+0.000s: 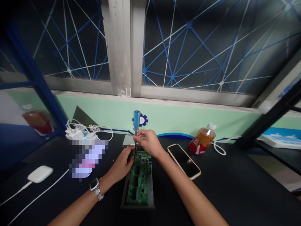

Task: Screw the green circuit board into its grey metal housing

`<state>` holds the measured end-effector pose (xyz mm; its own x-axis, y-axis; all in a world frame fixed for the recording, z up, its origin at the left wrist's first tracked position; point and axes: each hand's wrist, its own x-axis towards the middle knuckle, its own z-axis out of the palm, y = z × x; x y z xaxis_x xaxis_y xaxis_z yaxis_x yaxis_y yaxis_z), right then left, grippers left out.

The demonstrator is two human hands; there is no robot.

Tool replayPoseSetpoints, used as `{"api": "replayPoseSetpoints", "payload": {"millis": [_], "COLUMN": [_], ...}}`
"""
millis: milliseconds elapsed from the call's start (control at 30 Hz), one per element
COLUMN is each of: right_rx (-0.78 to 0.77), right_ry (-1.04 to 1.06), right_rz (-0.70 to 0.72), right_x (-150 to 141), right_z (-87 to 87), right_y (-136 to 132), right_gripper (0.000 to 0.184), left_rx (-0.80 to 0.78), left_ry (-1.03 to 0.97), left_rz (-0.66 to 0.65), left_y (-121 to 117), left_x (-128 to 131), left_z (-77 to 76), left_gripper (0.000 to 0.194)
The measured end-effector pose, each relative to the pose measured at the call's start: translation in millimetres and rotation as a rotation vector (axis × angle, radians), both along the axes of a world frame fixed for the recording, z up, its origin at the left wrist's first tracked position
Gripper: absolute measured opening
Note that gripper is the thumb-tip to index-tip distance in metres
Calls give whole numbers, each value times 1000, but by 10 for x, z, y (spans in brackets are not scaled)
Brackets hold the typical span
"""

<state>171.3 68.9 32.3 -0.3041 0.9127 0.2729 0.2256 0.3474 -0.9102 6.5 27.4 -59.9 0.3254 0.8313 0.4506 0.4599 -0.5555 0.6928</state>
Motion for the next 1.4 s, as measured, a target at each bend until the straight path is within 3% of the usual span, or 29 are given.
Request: {"api": "replayPoseSetpoints", "payload": {"millis": [233, 367, 467, 633, 800, 967, 1167, 1233, 1400], "right_rx": [-26, 139, 161, 108, 35, 107, 205, 158, -8], "right_ry": [-32, -152, -134, -140, -119, -242, -232, -195, -93], "right_rz": [161, -19, -144, -67, 60, 75, -112, -135, 16], "right_x": [49, -8, -40, -6, 4, -31, -53, -36, 23], "right_z": [85, 54, 4, 38, 110, 101, 59, 42, 47], "right_y": [-60, -60, -35, -60, -101, -92, -54, -38, -35], "right_gripper": [26, 21, 21, 22, 27, 27, 14, 16, 17], "left_rx": [3, 1, -2, -5, -140, -174, -116, -105, -121], "left_ry": [-8, -6, -7, -72, -230, -249, -223, -216, -257], "left_rz": [-4, 6, 6, -11, -92, -124, -18, 0, -11], "left_y": [3, -1, -9, 68, 217, 247, 242, 255, 317], "left_x": [-3, 0, -3, -23, -57, -77, -47, -29, 6], "left_z": [8, 2, -2, 101, 226, 238, 271, 282, 270], "left_gripper": [37, 37, 36, 30, 32, 29, 21, 19, 19]}}
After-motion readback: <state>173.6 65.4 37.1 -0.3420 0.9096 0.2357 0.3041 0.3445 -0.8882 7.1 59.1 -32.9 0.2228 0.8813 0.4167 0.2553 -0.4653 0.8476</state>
